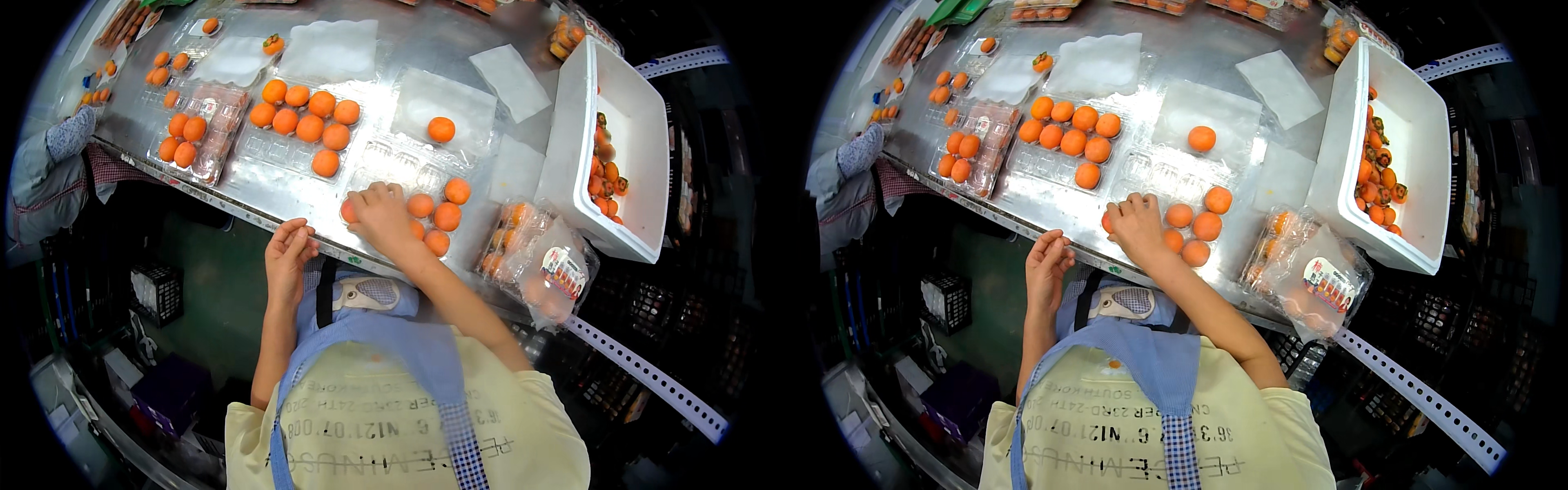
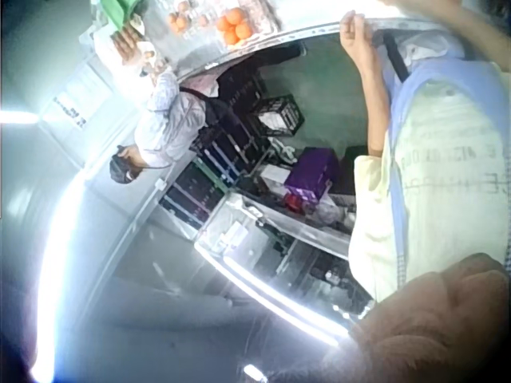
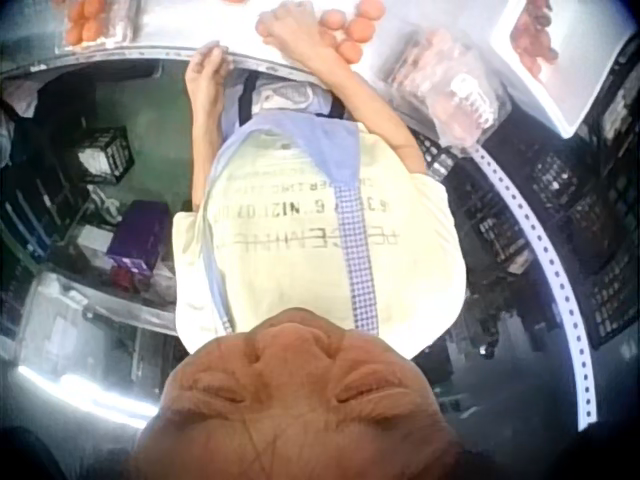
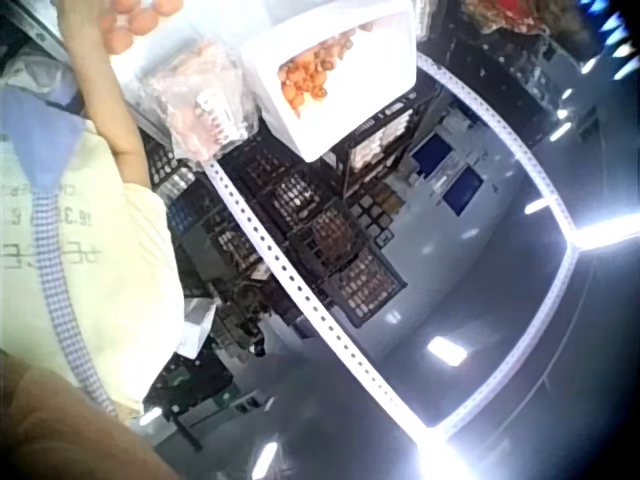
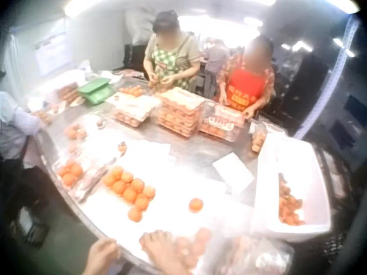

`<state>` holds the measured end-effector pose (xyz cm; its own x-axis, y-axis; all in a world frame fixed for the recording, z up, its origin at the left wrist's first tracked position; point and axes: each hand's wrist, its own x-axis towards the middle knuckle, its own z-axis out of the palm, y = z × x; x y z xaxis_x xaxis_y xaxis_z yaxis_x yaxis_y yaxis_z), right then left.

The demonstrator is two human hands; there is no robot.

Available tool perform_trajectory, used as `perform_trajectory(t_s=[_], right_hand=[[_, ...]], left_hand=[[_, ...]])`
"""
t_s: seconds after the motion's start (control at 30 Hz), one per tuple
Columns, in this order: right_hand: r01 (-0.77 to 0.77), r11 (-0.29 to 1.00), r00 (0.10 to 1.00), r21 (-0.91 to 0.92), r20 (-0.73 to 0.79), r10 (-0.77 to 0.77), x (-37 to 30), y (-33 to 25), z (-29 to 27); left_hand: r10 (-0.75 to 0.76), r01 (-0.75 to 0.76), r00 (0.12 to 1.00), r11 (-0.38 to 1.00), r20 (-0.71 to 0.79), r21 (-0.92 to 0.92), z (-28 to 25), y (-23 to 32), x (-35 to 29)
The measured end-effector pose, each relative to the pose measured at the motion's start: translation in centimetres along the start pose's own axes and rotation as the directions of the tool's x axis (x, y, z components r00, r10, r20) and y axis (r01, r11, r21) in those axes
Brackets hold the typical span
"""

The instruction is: The person sorts and packs persimmons into plastic containers by hand, then places the containers into a crate.

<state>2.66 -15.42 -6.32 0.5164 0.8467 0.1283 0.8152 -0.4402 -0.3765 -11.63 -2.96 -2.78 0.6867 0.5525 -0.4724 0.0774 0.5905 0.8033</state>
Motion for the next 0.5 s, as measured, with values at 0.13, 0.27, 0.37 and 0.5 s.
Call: perform_trajectory(t_s=[0.13,0.27,0.37,0.5], right_hand=[[0.042,0.998,0.989,-0.045,-0.138,-0.048,-0.4,0.1,1.2],[0.03,0.997,0.979,0.078,-0.202,-0.014,-0.5,-0.3,-0.3],[-0.219,0.871,0.957,0.44,-0.078,0.279,-0.8,-1.0,-2.7],[-0.411,0.141,0.858,0.901,0.33,0.393,-1.6,-1.1,-5.3]], left_hand=[[-0.024,0.023,0.999,0.998,0.021,0.058,0.6,0.3,0.4],[-0.043,0.037,0.997,0.994,0.059,0.099,1.4,0.7,1.1],[-0.016,-0.029,0.986,0.962,0.166,0.271,1.4,1.2,1.7],[0.081,-0.279,0.885,0.88,0.458,0.384,3.9,3.3,0.9]])
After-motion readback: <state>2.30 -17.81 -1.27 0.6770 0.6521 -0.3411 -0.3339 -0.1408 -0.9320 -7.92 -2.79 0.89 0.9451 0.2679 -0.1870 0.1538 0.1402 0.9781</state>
